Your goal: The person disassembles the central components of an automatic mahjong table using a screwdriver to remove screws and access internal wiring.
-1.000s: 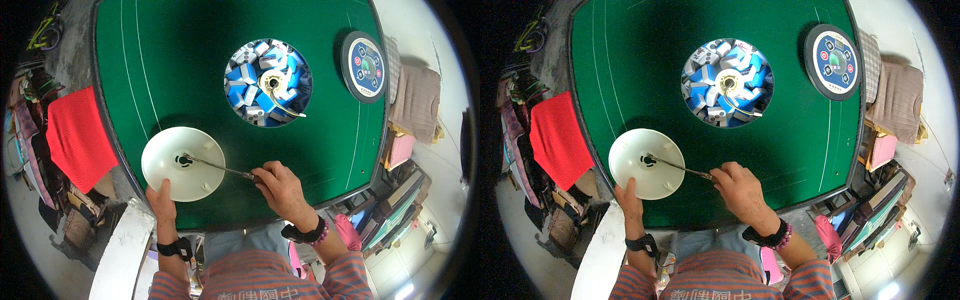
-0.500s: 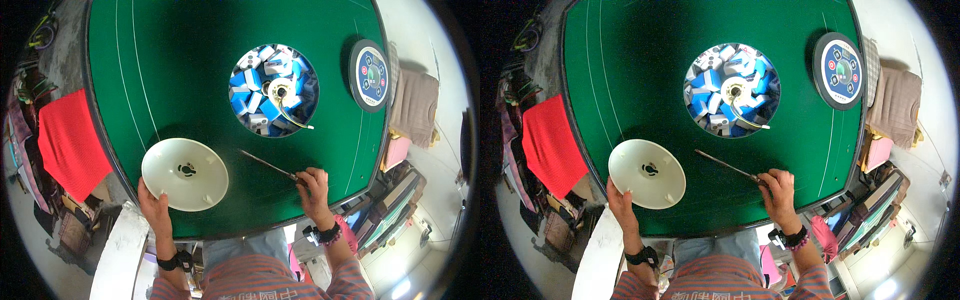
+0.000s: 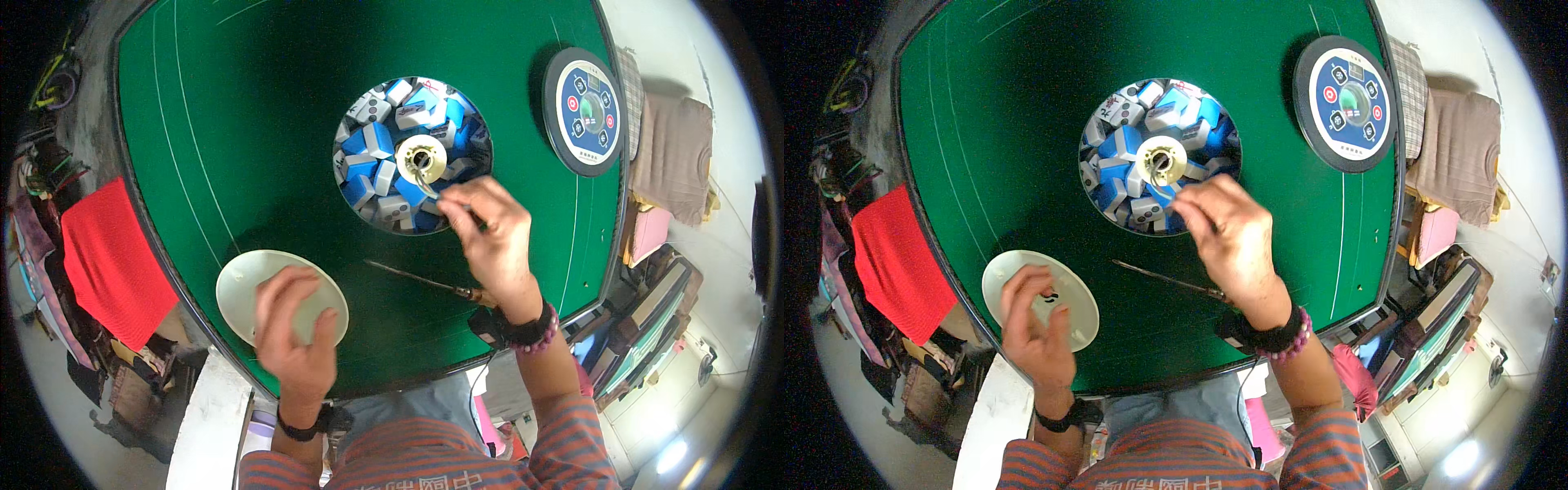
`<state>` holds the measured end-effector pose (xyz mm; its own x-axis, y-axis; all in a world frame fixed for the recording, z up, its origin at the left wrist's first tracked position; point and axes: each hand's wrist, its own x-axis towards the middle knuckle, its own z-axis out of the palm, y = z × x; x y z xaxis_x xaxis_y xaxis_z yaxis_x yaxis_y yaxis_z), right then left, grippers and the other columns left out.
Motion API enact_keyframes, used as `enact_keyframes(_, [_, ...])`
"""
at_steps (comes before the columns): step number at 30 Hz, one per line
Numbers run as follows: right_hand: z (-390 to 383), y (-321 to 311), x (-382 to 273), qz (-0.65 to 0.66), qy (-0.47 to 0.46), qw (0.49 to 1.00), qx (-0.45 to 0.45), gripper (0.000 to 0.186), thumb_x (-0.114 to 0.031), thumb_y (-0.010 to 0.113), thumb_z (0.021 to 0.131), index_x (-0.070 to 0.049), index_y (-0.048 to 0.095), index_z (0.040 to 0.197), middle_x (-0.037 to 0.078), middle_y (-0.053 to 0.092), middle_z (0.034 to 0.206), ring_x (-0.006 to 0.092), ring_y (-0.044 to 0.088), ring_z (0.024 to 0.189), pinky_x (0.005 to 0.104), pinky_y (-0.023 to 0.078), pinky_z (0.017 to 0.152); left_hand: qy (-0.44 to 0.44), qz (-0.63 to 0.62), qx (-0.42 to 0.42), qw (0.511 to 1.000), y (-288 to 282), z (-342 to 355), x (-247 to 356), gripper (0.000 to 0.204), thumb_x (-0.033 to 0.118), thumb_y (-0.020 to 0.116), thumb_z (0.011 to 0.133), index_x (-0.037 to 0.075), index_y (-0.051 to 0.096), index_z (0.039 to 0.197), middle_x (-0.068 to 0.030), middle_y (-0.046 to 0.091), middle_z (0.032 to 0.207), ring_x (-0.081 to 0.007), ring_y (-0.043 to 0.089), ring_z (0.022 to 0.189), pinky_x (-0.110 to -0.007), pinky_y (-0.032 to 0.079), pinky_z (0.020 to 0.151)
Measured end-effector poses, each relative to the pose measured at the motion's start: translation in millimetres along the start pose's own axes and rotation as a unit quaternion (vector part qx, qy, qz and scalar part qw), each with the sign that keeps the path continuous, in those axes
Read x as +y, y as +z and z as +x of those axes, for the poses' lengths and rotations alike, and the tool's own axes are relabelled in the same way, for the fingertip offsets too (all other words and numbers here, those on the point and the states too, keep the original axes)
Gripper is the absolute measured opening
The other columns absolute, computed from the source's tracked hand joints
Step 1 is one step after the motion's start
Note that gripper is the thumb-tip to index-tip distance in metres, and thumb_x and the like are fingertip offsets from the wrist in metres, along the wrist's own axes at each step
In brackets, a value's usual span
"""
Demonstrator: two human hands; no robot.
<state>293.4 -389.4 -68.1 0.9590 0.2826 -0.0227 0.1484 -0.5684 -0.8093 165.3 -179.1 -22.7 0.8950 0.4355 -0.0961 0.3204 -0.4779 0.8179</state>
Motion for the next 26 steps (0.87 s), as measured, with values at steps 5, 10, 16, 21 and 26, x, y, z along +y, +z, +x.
enact_keyframes(5, [20.5,-17.5,24.0,0.228,0.192,0.953,0.049,0.004,-0.003,0.070,0.089,-0.002,0.071,0.093,-0.002,0.065,0.080,0.0036,0.053,0.069,0.0190,0.043,0.061,0.041,-0.035,-0.059,0.997,57.2,32.8,15.9,0.027,0.000,0.074,0.077,0.002,0.068,0.103,-0.0132,0.063,0.109,-0.0237,0.064,0.091,-0.031,0.053,0.075])
enact_keyframes(10, [27.0,-12.6,51.7,0.255,0.165,0.951,0.052,0.004,-0.002,0.070,0.089,-0.002,0.070,0.093,-0.004,0.064,0.081,0.0024,0.051,0.069,0.0182,0.041,0.060,0.028,-0.047,-0.014,0.998,104.6,60.5,8.2,0.023,0.000,0.073,0.079,0.003,0.068,0.101,-0.0086,0.063,0.102,-0.0157,0.063,0.076,-0.027,0.052,0.066])
enact_keyframes(16, [21.8,-14.5,60.0,0.278,0.161,0.947,0.035,0.003,-0.002,0.070,0.088,-0.002,0.069,0.091,-0.003,0.060,0.078,0.0028,0.048,0.061,0.0183,0.038,0.052,0.030,-0.014,0.021,0.999,129.5,71.0,2.8,0.016,-0.001,0.073,0.079,0.002,0.068,0.093,-0.0057,0.062,0.094,-0.0118,0.060,0.066,-0.025,0.050,0.057])
enact_keyframes(21, [23.1,-15.6,62.4,0.296,0.157,0.942,0.015,0.003,-0.001,0.070,0.088,-0.003,0.069,0.091,-0.001,0.061,0.080,0.0030,0.050,0.061,0.0186,0.039,0.050,0.042,0.051,0.032,0.997,136.0,72.3,2.6,0.014,0.002,0.074,0.079,0.004,0.067,0.091,-0.0049,0.062,0.091,-0.0134,0.060,0.064,-0.025,0.051,0.057])
enact_keyframes(26, [21.9,-17.1,67.7,0.304,0.162,0.939,-0.006,0.007,-0.004,0.071,0.088,-0.003,0.069,0.095,-0.001,0.064,0.084,0.0043,0.053,0.063,0.0178,0.042,0.051,0.044,0.129,0.015,0.991,132.3,74.1,9.9,0.009,0.005,0.070,0.083,0.007,0.068,0.091,-0.0064,0.065,0.093,-0.0183,0.068,0.073,-0.031,0.055,0.061])
